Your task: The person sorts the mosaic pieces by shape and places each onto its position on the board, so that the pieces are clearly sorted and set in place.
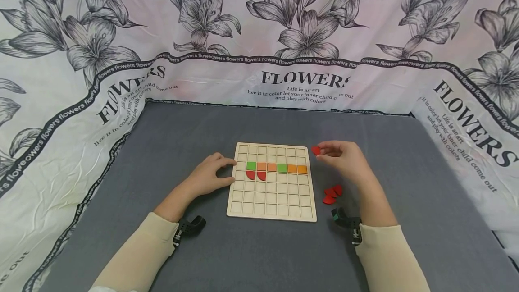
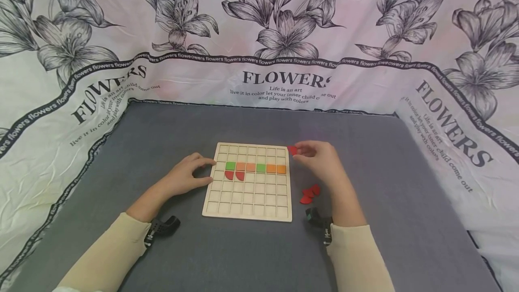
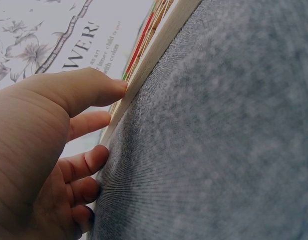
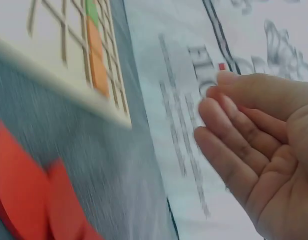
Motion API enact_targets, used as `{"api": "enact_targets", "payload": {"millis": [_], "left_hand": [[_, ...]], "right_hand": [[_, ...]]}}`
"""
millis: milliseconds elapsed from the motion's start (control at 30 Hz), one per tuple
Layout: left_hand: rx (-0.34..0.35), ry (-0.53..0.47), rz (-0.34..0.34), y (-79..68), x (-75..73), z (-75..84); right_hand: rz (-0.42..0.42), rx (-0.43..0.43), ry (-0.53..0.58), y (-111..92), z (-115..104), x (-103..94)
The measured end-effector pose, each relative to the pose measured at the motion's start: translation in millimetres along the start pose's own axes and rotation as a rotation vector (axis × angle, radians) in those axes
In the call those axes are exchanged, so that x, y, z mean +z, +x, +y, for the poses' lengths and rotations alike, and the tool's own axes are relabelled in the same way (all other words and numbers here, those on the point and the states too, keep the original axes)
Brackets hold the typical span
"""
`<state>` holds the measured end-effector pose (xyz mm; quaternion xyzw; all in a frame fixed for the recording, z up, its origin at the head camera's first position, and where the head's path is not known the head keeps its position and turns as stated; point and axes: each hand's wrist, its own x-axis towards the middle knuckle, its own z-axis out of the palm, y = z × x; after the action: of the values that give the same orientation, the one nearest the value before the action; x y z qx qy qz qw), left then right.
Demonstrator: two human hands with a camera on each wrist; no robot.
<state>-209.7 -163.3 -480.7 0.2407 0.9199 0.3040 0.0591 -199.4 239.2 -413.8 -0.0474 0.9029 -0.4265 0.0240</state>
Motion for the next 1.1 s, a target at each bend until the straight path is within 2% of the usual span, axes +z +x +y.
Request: {"api": "enact_targets", "payload": {"millis": [200,400,633,833,1100], "left_hand": [[-0.002,0.007,0.001,-1.1,-0.1,-1.7],[-0.002,0.004,0.003,-2.0,-1.4,-1.1],[0.000,0.009,0.002,-1.5,-1.1,-2.0],[0.005,0.014,0.002,-1.1,-0.5,-0.7],[0.005,0.023,0.002,0.3,-0.2,-1.1]], "right_hand": [[-0.002,-0.047,0.071,-1,-24,22.0],[-0.036,-0.073,0.117,-3,-39,41.7],[-0.043,-0.113,0.065,-3,-44,71.0],[-0.111,-0.048,0.017,-3,-42,90.2],[-0.178,0.060,-0.036,1,-34,104.5]]}}
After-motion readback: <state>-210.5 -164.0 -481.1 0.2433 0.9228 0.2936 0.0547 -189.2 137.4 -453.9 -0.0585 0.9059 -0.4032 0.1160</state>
